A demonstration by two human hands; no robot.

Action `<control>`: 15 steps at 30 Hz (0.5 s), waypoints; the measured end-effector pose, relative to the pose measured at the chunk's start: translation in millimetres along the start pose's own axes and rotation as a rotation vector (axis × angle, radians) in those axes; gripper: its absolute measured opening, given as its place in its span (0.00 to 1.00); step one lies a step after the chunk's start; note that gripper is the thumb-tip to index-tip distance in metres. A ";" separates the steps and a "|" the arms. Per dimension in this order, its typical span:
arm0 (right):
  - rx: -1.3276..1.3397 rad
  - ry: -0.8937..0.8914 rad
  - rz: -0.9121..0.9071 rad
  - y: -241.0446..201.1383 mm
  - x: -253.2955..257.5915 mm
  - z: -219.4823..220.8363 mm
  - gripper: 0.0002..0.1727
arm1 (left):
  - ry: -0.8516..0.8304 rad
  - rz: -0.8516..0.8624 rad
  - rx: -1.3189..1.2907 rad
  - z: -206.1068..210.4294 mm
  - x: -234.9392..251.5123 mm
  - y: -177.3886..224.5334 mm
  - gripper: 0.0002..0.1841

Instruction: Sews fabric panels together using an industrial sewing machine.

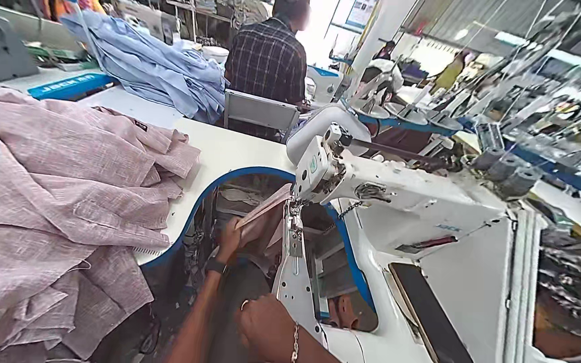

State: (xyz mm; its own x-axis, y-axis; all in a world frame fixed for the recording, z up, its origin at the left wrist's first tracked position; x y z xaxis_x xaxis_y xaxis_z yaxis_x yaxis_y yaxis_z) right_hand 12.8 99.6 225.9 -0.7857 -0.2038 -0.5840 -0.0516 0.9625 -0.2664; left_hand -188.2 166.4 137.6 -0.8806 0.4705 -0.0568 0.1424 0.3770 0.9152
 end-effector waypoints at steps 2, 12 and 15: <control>-0.043 -0.037 -0.057 -7.9 0.0 2.4 0.18 | -0.239 0.042 0.344 -7.9 -43.6 -29.4 0.16; -0.295 0.918 -0.391 -39.7 -26.7 -175.7 0.07 | -0.002 0.361 -0.248 -190.9 -174.1 74.1 0.28; -0.085 1.286 -0.489 -87.2 -88.9 -245.9 0.10 | -0.301 -0.158 0.149 -87.2 -189.4 -36.5 0.26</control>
State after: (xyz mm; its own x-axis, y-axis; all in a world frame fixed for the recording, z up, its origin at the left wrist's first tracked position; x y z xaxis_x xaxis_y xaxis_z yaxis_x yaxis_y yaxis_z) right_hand -64.4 77.9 489.6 -0.6858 -0.2584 0.6803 -0.4857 0.8587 -0.1634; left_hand -66.0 -6.0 149.8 -0.7277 0.6024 -0.3280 0.0988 0.5652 0.8190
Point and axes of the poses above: each hand's wrist, its own x-axis towards the middle knuckle, its own z-axis out of the palm, y = z × x, the point moved 10 cm from there along x, towards the middle knuckle, and after that the axes turned 3 degrees about y, right-handed, at the moved point
